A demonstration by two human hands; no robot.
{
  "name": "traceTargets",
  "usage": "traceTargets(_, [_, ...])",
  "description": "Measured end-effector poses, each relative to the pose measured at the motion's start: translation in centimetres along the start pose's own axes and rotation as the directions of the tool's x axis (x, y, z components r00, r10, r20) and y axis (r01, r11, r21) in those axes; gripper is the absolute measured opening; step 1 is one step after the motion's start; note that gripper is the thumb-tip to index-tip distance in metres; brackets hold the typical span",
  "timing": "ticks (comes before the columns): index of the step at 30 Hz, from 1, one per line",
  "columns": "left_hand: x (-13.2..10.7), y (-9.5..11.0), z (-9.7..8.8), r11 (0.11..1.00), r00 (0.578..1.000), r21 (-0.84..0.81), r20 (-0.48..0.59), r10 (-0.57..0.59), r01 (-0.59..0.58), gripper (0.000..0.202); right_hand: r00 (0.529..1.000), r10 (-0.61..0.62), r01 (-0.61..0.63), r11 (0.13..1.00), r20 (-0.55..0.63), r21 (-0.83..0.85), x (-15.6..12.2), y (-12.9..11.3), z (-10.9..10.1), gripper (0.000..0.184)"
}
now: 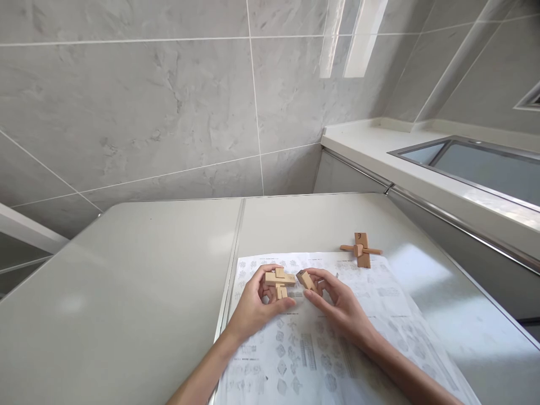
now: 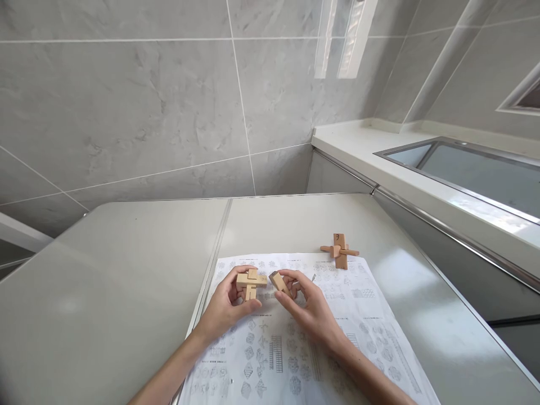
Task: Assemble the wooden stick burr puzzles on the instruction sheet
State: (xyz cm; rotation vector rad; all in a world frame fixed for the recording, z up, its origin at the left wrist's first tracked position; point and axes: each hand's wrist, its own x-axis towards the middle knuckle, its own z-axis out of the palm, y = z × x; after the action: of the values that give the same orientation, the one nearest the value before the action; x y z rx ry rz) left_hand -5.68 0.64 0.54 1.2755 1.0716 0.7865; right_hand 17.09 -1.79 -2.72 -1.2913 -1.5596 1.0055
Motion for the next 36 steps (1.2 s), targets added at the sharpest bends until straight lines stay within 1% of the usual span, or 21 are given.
traceTargets(3, [-0.1, 0.4, 0.2, 1.0, 1.0, 0.017, 0.006, -0.005, 0.005, 0.073, 0.999, 0.046, -0.048, 0.996, 0.024, 0.07, 0.1, -0.1, -0.1, 0.046])
traceTargets(5, [-0.2, 0.6, 0.3, 1.0, 1.0, 0.027, 0.005, -0.004, 0.003, 0.074, 0.998, 0.054, -0.057, 0.993, 0.04, 0.101, 0.1, -0.4, -0.2, 0.047])
traceTargets(10, [-0.1, 0.4, 0.3, 0.998, 1.0, 0.055, -0.014, 0.001, -0.001, 0.075, 0.999, 0.015, -0.023, 0.985, 0.045, 0.173, 0.2, -0.9, -0.2, 0.029])
traceTargets(15, [-0.2, 0.4, 0.3, 0.997, 1.0, 0.072, -0.008, -0.01, 0.01, 0.08, 0.997, 0.032, -0.045, 0.977, 0.067, 0.21, 0.0, -0.7, 0.0, 0.027])
traceTargets(20, [-0.3, 0.6, 0.6, 0.99, 1.0, 0.141, 0.006, 0.004, -0.005, 0.079, 0.995, 0.024, -0.041, 0.983, 0.096, 0.179, -0.5, -0.8, 0.4, 0.025])
traceTargets(27, [-0.3, 0.1, 0.7, 0.988, 0.997, 0.136, 0.057, 0.061, -0.068, 0.074, 0.996, -0.076, 0.074, 0.996, 0.054, 0.04, -0.6, -1.0, 0.6, 0.019])
traceTargets(31, [-0.2, -0.2, 0.5, 0.982, 0.995, 0.167, 0.06, 0.075, -0.085, 0.074, 0.991, -0.127, 0.126, 0.991, 0.036, 0.048, -0.6, -1.0, 0.7, 0.017])
traceTargets(36, [-0.2, -0.1, 0.5, 0.977, 0.993, 0.184, 0.07, 0.099, -0.11, 0.073, 0.992, -0.117, 0.109, 0.986, 0.055, 0.124, -0.7, -1.0, 1.0, 0.018])
